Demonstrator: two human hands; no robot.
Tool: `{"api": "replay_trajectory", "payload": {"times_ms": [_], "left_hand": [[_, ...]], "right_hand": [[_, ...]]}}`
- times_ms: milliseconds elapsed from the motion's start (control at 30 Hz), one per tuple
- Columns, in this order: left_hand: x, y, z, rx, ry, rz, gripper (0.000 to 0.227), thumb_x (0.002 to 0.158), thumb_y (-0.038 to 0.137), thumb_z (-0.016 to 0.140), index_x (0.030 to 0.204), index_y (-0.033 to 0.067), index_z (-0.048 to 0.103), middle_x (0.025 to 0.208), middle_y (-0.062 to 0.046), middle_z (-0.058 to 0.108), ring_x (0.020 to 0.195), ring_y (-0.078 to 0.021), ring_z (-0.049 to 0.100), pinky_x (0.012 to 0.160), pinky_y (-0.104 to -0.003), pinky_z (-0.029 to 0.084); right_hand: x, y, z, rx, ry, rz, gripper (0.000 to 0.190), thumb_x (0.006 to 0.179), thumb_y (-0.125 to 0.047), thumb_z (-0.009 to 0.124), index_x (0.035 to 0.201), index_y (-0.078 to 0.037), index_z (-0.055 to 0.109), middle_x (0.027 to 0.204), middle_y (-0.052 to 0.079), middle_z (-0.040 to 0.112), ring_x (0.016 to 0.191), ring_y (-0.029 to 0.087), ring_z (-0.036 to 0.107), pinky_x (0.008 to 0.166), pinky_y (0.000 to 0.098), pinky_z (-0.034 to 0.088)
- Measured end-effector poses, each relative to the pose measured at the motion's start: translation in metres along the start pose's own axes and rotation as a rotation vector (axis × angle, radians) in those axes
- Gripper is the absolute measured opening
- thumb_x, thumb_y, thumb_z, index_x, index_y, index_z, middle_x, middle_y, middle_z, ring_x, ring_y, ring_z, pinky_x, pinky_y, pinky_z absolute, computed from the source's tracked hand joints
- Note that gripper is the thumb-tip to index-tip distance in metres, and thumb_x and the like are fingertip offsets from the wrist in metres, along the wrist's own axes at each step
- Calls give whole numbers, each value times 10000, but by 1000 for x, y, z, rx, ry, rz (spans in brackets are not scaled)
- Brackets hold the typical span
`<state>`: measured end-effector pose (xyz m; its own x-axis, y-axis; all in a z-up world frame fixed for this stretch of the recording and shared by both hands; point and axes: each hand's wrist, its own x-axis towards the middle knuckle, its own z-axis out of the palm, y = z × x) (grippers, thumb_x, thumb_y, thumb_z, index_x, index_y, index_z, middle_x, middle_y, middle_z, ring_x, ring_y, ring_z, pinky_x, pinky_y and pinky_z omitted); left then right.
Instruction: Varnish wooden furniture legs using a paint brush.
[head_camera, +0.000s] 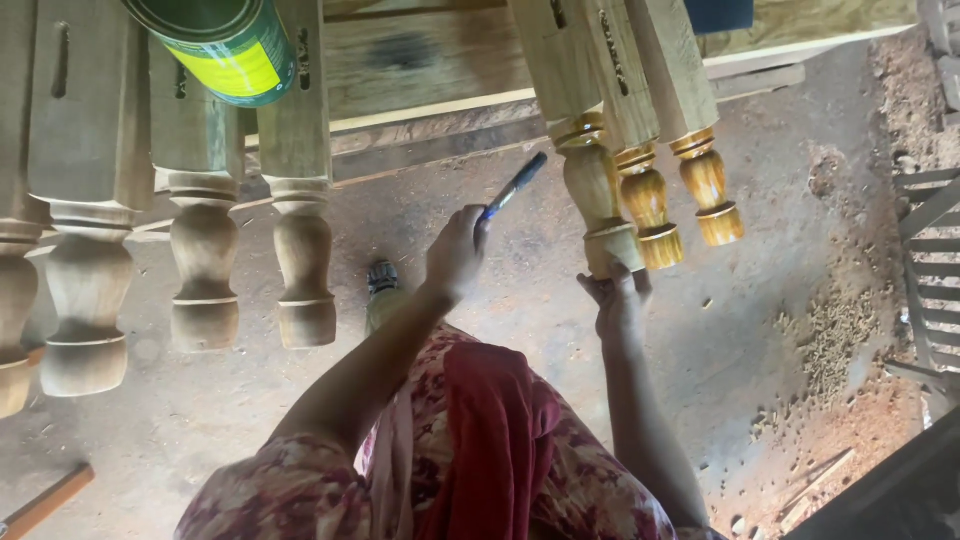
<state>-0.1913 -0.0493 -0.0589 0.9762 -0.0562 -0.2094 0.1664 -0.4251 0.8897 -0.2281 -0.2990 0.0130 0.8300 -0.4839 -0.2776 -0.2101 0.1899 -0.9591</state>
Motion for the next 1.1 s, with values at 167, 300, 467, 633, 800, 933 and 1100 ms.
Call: {"api": "replay_trajectory", "payload": {"times_ms": [167, 300, 467, 633, 800, 933, 1100], "left_hand": [[12, 17, -4, 298, 387, 394, 407, 1027, 144, 553, 1417, 220, 463, 870, -78, 575, 732, -269, 694, 540, -342, 592], [48, 13, 11, 475, 487, 458, 559, 925, 178, 672, 1433, 307, 479, 891, -46, 555, 770, -250, 689, 527, -378, 603], [45, -45, 40, 482, 446, 454, 512, 901, 219, 660, 1387, 330, 540, 863, -40, 534, 716, -250, 667, 468, -383, 574], [50, -98, 71, 527, 416, 417, 359, 926, 262, 647, 1261, 385, 602, 830, -27, 531, 688, -256, 651, 457, -399, 558], [85, -71, 59, 474, 401, 513, 229, 942, 259, 639, 1131, 387, 663, 837, -13, 582, 720, -242, 678, 512, -390, 560], [84, -26, 16, 527, 480, 565, 347, 918, 184, 643, 1181, 411, 635, 824, -4, 568, 712, -229, 677, 515, -369, 556], [66, -2, -19, 624, 550, 629, 435, 887, 138, 645, 1205, 434, 629, 812, 6, 517, 682, -207, 627, 508, -339, 528]], "right_hand": [[0, 13, 1, -1, 7, 44, 437, 888, -236, 761, 1189, 22, 578, 854, 279, 687, 609, 269, 707, 777, 585, 666], [2, 25, -1, 9, 4, 38, 443, 885, -223, 775, 1194, 27, 577, 853, 297, 677, 607, 290, 714, 751, 587, 670], [-2, 18, 8, 21, 24, 117, 454, 883, -317, 753, 1164, -2, 587, 849, 265, 684, 606, 265, 695, 801, 590, 664], [-8, 4, 15, 54, 22, 150, 439, 881, -349, 749, 1094, 15, 625, 825, 264, 690, 599, 251, 689, 810, 571, 671], [-11, 8, 17, 81, 27, 191, 472, 882, -378, 742, 1074, 41, 645, 826, 271, 694, 590, 257, 693, 797, 572, 677], [-2, 15, 7, 72, 19, 168, 459, 897, -384, 736, 1082, 26, 645, 828, 263, 693, 600, 261, 705, 795, 571, 671], [-4, 5, 12, 33, 21, 114, 426, 909, -349, 721, 1117, 8, 616, 840, 249, 689, 600, 263, 714, 781, 556, 678]]}}
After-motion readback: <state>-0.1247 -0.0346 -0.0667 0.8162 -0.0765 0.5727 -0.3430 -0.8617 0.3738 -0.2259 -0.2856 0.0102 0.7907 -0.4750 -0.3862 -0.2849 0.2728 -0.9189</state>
